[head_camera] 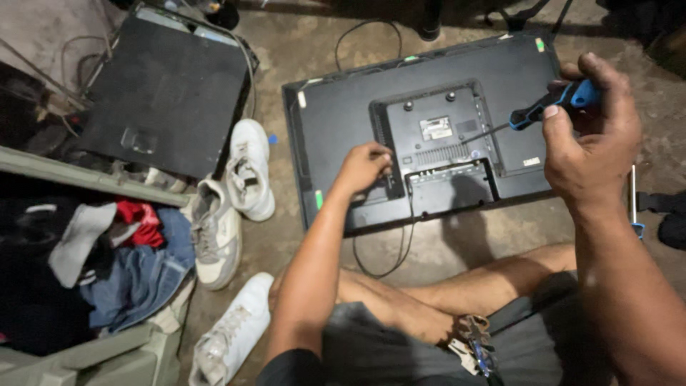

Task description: The person sits on the floor and uses a screwdriver to remove screws from the back panel of a flat-screen TV. They continue unscrewing multiple fasteners around the central access area, then set the screwdriver down and briefly inspect the panel.

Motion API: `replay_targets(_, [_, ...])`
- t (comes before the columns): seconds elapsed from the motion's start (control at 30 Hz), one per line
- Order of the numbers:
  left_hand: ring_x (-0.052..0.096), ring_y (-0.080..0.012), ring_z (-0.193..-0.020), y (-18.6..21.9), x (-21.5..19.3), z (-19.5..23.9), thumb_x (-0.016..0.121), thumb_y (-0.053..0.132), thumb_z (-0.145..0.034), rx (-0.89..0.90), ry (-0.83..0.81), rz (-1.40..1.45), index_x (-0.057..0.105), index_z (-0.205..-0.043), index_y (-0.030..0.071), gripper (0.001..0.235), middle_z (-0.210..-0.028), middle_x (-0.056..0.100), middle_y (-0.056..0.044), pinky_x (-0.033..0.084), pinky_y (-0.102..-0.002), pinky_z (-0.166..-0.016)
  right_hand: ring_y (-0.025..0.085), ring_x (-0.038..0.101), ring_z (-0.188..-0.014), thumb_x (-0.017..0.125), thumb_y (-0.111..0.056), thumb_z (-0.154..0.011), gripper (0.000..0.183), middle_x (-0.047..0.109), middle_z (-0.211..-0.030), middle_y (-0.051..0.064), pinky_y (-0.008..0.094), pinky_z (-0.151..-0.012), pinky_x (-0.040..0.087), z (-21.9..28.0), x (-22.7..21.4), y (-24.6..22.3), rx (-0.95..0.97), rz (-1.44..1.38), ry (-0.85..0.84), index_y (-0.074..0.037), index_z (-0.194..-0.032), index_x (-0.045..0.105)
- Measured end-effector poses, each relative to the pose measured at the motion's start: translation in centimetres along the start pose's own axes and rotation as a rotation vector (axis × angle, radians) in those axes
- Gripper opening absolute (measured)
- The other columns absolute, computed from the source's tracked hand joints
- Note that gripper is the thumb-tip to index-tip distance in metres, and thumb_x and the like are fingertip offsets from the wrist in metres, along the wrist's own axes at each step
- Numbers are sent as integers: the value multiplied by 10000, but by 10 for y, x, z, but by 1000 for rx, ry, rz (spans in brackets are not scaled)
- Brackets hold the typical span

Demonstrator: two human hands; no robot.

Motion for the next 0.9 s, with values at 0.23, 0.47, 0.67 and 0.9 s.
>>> replay_targets(0.23, [674, -141, -646, -12, -12, -2, 704, 77, -908, -83, 162, -148, 733, -1046, -33, 179, -827, 745, -119, 546, -303, -546, 230, 675, -1259, 651, 34, -1056, 410, 634, -1375, 162, 324, -1062, 591, 7, 9, 12, -55, 189, -81, 25, -1449, 534])
replay_targets(0.47, [730, -181, -658, -24, -9, -8, 547, -25, -929, -122, 51, -27, 691, -1148, -35, 261, -922, 772, -149, 569, -314, -554, 259, 676, -1252, 655, 34, -1025, 454, 611, -1358, 180, 347, -1043, 619, 27, 52, 1, -66, 80, -192, 10, -1462, 539])
replay_targets(0.67, [752, -198, -673, -9, -8, -1, 578, -26, -940, -82, 61, -76, 693, -1140, -49, 232, -928, 778, -163, 609, -327, -585, 302, 681, -1249, 684, 27, -1014, 443, 589, -1387, 212, 351, -1026, 619, 31, 77, -16, -147, 131, -206, 9, -1433, 541])
replay_targets(0.9, [763, -207, -708, 16, -12, 13, 591, -6, -930, -145, 103, -143, 706, -1147, -32, 247, -902, 773, -151, 616, -342, -552, 306, 683, -1227, 678, 38, -1004, 450, 579, -1380, 219, 354, -1024, 621, 28, 86, -17, -157, 168, -221, 11, -1432, 543])
Point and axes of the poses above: each hand's wrist, its own z-axis away from the middle knuckle, its own x-axis out of the palm, y = z × x, the point moved 3 cm from there along -z, towards the middle knuckle
